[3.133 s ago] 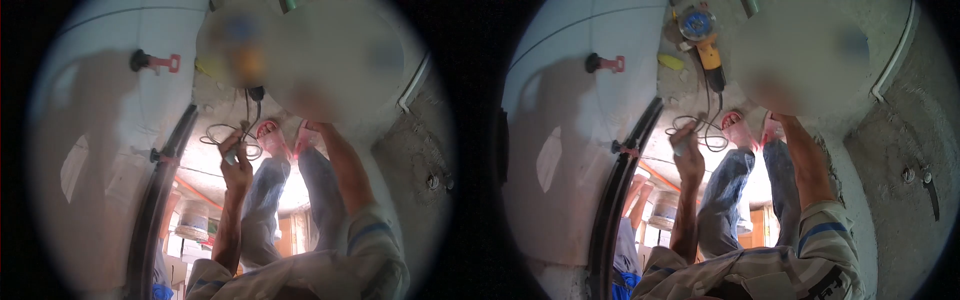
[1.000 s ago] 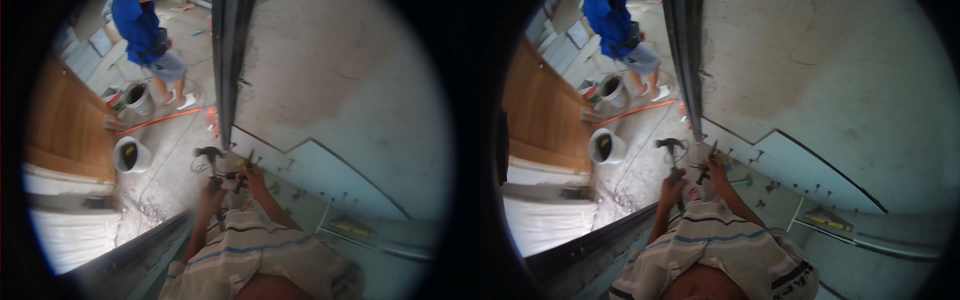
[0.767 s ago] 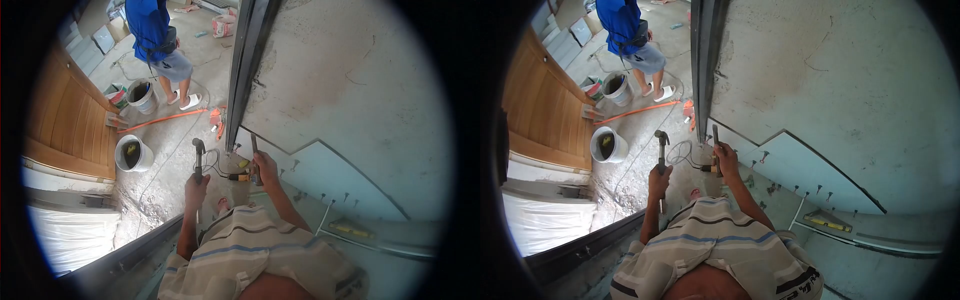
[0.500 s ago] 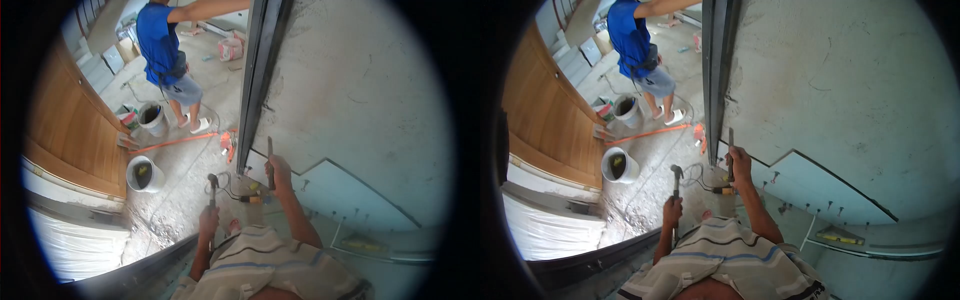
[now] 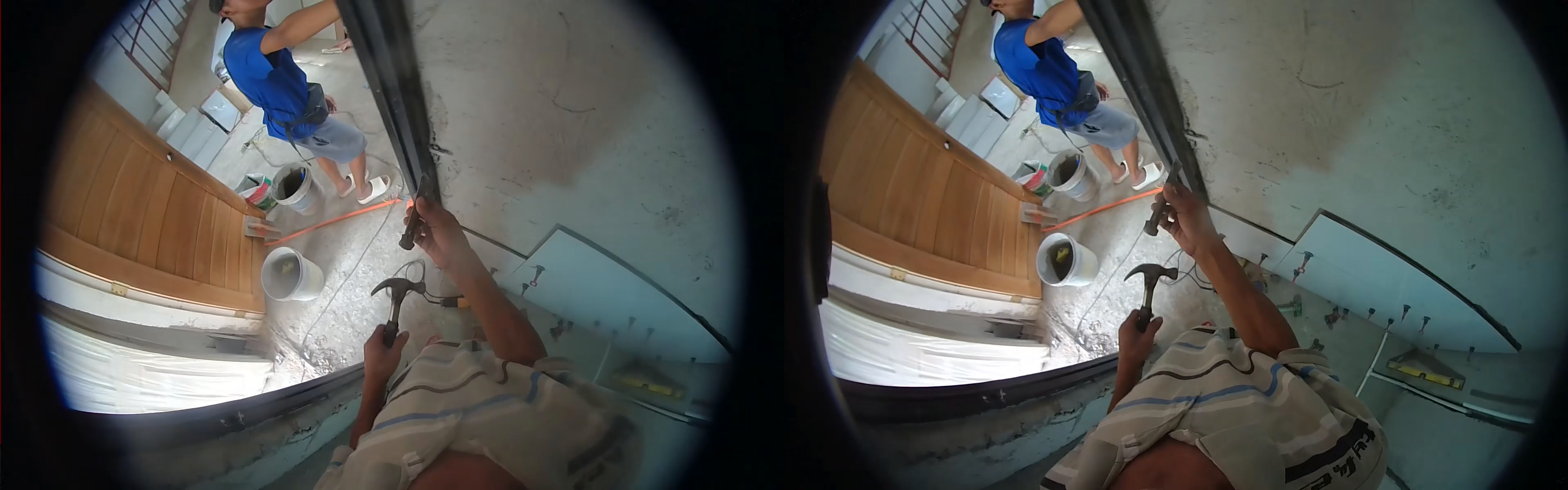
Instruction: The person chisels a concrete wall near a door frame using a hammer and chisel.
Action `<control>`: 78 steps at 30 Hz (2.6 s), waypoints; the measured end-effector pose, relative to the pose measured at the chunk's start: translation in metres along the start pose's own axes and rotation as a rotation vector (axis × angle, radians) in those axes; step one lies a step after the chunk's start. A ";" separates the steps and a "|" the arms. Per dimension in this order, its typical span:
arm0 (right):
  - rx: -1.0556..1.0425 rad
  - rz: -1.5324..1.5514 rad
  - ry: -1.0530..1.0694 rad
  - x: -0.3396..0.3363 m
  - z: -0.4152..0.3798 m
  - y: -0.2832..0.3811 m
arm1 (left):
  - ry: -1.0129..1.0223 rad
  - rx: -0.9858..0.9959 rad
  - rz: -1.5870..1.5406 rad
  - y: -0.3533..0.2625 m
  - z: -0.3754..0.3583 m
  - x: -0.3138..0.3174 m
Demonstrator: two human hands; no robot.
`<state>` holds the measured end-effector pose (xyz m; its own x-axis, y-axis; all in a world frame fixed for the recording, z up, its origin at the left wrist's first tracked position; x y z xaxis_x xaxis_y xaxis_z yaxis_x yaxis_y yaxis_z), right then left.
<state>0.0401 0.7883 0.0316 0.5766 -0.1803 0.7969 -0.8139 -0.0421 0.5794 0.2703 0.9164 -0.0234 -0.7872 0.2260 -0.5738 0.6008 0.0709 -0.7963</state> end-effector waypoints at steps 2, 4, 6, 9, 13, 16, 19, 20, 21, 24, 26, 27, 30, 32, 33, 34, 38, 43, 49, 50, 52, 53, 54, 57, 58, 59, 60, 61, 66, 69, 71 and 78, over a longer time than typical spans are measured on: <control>0.042 0.041 -0.018 -0.005 -0.003 0.005 | 0.037 -0.071 -0.234 0.012 -0.014 0.011; 0.030 0.057 0.067 -0.022 0.005 0.006 | -0.001 -0.077 -0.219 0.003 -0.027 0.013; 0.076 0.055 0.046 -0.027 0.007 0.014 | -0.044 -0.080 -0.300 -0.034 -0.033 0.007; 0.070 0.072 0.102 -0.030 0.017 0.020 | -0.073 0.065 -0.337 -0.069 -0.029 0.001; 0.114 0.233 0.213 -0.031 0.044 0.030 | -0.002 0.008 -0.323 -0.106 -0.012 -0.001; 0.190 0.431 0.296 -0.025 0.056 0.046 | 0.044 -0.019 -0.198 -0.095 0.010 -0.002; 0.248 0.452 0.337 -0.017 0.063 0.060 | 0.006 0.114 -0.313 -0.107 0.025 -0.010; 0.278 0.460 0.313 -0.018 0.062 0.060 | 0.053 0.151 -0.312 -0.100 0.029 -0.007; 0.281 0.491 0.346 -0.021 0.066 0.060 | 0.101 0.189 -0.305 -0.096 0.032 -0.006; 0.207 0.415 0.202 -0.022 0.068 0.066 | 0.156 0.303 -0.278 -0.103 0.044 -0.015; 0.156 0.305 0.037 -0.017 0.066 0.071 | 0.218 0.312 -0.256 -0.100 0.054 -0.018; 0.156 0.294 0.029 -0.017 0.064 0.074 | 0.277 0.326 -0.220 -0.100 0.056 -0.018; 0.145 0.264 0.002 -0.010 0.056 0.083 | 0.351 0.393 -0.292 -0.110 0.066 -0.031; 0.104 0.180 0.129 -0.009 0.049 0.097 | 0.386 0.386 -0.319 -0.106 0.073 -0.031; 0.071 0.077 0.084 -0.014 0.045 0.104 | 0.391 0.425 -0.282 -0.106 0.076 -0.030; 0.070 0.076 0.069 -0.016 0.037 0.104 | 0.394 0.471 -0.243 -0.106 0.077 -0.029; -0.040 -0.163 -0.276 -0.012 0.016 0.099 | 0.345 0.522 -0.241 -0.103 0.087 -0.031; 0.015 -0.272 -0.226 -0.010 0.023 0.083 | 0.430 0.328 -0.157 -0.095 0.078 -0.029; 0.090 -0.140 -0.145 -0.018 0.061 0.084 | 0.372 0.390 -0.209 -0.106 0.070 -0.026; 0.119 -0.106 -0.108 -0.017 0.065 0.082 | 0.360 0.387 -0.209 -0.108 0.069 -0.026; 0.115 -0.104 -0.106 -0.020 0.068 0.081 | 0.339 0.391 -0.214 -0.111 0.064 -0.027; 0.097 -0.100 -0.108 -0.020 0.069 0.081 | 0.334 0.389 -0.210 -0.115 0.062 -0.029; 0.093 -0.096 -0.103 -0.019 0.069 0.078 | 0.328 0.393 -0.197 -0.121 0.061 -0.032; 0.067 0.081 -0.086 -0.014 0.074 0.069 | 0.200 0.578 -0.151 -0.144 0.058 -0.043; 0.093 0.106 -0.156 -0.017 0.073 0.066 | 0.078 0.729 -0.138 -0.153 0.052 -0.051; 0.089 0.109 -0.147 -0.016 0.072 0.065 | 0.074 0.769 -0.126 -0.157 0.055 -0.051; 0.086 0.116 -0.140 -0.014 0.074 0.063 | -0.002 0.921 -0.149 -0.160 0.053 -0.053; 0.069 0.138 -0.137 -0.016 0.079 0.061 | -0.061 1.051 -0.172 -0.160 0.049 -0.054; 0.052 0.274 -0.114 -0.017 0.078 0.056 | -0.160 1.033 -0.052 -0.169 0.067 -0.038; 0.028 0.155 -0.139 -0.016 0.073 0.065 | -0.146 0.984 0.106 -0.181 0.064 -0.035; 0.017 0.219 -0.118 -0.022 0.082 0.064 | -0.112 1.154 0.085 -0.200 0.051 -0.041; 0.058 0.075 -0.097 -0.015 0.071 0.077 | -0.214 1.053 0.182 -0.200 0.071 -0.020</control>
<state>-0.0362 0.7176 0.0521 0.5070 -0.2790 0.8155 -0.8586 -0.0810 0.5061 0.1559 0.8289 0.1331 -0.7676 -0.0319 -0.6402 0.3703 -0.8373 -0.4023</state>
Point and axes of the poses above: each hand's wrist, its own z-axis towards the middle knuckle, its own x-axis out of the palm, y = z × x, the point moved 5 cm from there along z, towards the middle knuckle, and after that the axes turned 1 degree about -z, right-handed, at the moved point
